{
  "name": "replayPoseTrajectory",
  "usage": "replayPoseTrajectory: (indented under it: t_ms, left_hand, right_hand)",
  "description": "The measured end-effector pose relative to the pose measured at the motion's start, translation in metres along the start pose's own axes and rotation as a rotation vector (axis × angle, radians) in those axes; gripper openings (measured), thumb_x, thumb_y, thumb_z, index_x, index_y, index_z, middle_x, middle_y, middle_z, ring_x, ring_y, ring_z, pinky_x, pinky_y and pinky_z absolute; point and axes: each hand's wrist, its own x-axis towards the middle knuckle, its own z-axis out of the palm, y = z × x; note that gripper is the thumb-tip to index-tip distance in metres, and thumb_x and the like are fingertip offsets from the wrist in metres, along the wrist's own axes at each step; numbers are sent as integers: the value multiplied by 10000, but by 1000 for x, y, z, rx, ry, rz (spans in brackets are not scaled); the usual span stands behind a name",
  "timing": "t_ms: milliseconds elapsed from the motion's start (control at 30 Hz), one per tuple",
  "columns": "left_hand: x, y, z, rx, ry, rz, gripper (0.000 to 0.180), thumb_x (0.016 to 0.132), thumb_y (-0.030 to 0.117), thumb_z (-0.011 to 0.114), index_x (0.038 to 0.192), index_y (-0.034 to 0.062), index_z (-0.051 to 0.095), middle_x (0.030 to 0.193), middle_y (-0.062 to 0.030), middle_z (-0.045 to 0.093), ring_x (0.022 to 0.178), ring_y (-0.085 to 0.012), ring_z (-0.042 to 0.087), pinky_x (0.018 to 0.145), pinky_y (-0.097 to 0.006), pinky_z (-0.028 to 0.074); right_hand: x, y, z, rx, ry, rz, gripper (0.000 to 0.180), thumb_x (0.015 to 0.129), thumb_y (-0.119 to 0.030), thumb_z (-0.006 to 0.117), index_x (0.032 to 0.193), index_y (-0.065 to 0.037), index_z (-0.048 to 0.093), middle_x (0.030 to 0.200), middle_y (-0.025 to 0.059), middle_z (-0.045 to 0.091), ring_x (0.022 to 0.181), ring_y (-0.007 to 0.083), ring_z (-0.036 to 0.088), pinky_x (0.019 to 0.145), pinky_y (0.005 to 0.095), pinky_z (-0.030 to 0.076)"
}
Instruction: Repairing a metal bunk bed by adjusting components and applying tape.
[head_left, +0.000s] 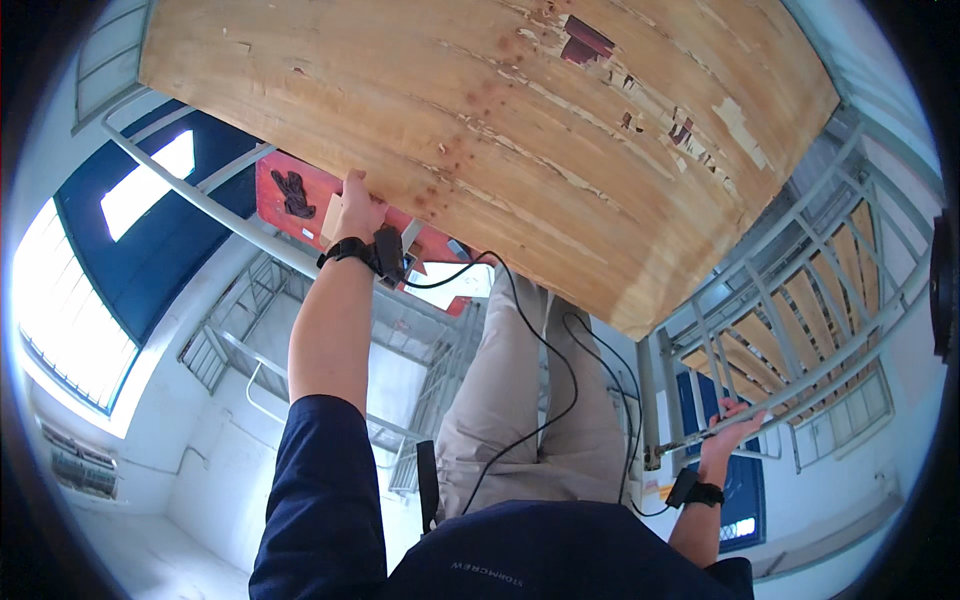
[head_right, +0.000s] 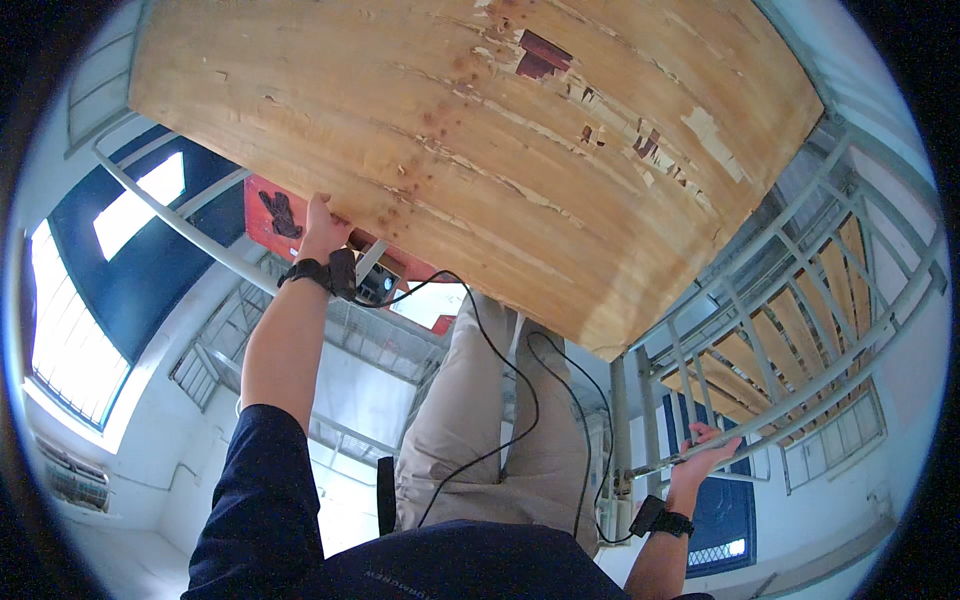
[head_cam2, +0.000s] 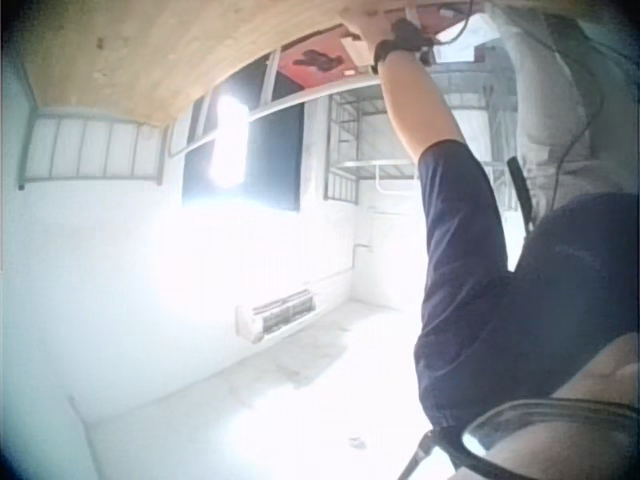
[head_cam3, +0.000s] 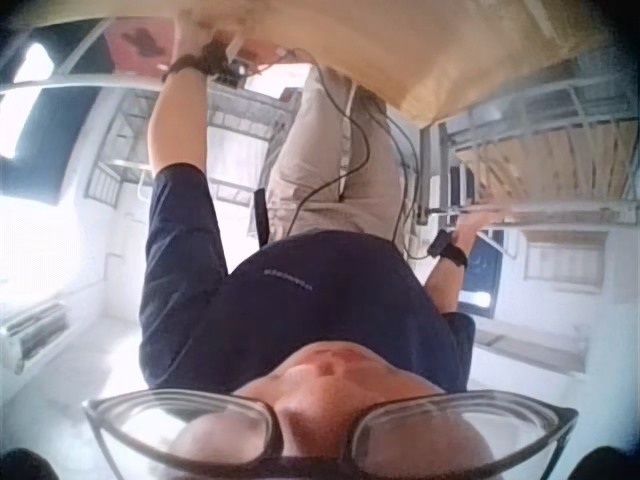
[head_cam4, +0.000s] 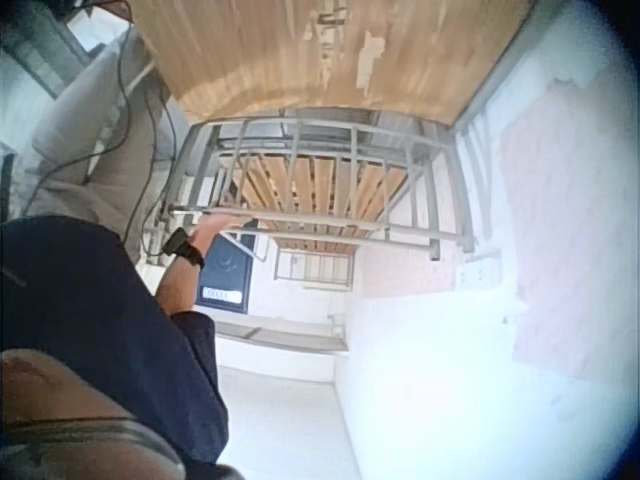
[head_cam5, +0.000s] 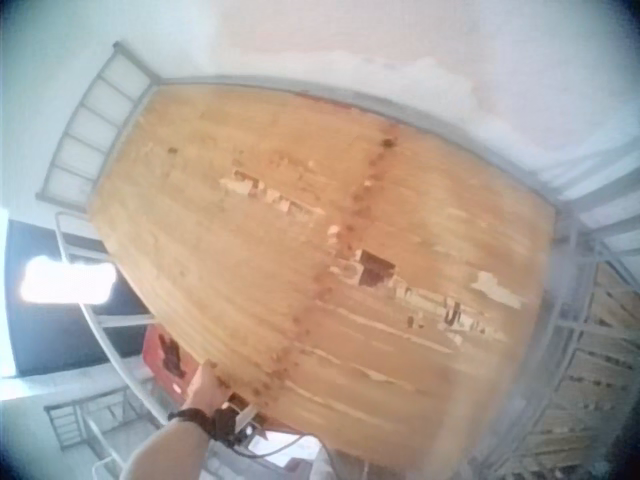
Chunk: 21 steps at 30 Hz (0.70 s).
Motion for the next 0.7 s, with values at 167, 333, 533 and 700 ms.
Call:
replayPoseTrajectory:
  t_ms: [167,333,533,700]
  left_hand:
    - [29,-2,-12,14,71,-5,406,863,275,451,1175,19,494,1146,-126,570,1078,-296,535,921,-455,452]
    - [38,-19,-5,35,12,-44,447,861,347,424,1183,51,515,1168,-106,587,1040,-263,563,868,-394,451]
    - [51,-20,-12,51,22,-23,450,873,329,414,1207,39,503,1232,-121,556,1138,-272,517,953,-404,414]
    - [55,-18,-16,0,-13,5,363,848,252,469,1131,30,514,1107,-113,586,993,-273,570,838,-423,458]
  right_hand:
    - [1,5,2,-10,52,-24,569,896,-662,277,616,-179,385,658,8,571,537,109,402,463,247,281]
    - [-5,-1,3,-8,87,-36,576,896,-666,268,610,-178,376,657,19,569,520,114,380,437,237,262]
    - [0,4,-5,-11,66,-17,582,883,-681,279,606,-176,368,680,11,576,538,113,377,453,239,257]
    - [0,3,-8,-32,75,-8,587,879,-686,283,600,-175,360,708,-5,585,586,107,397,501,254,276]
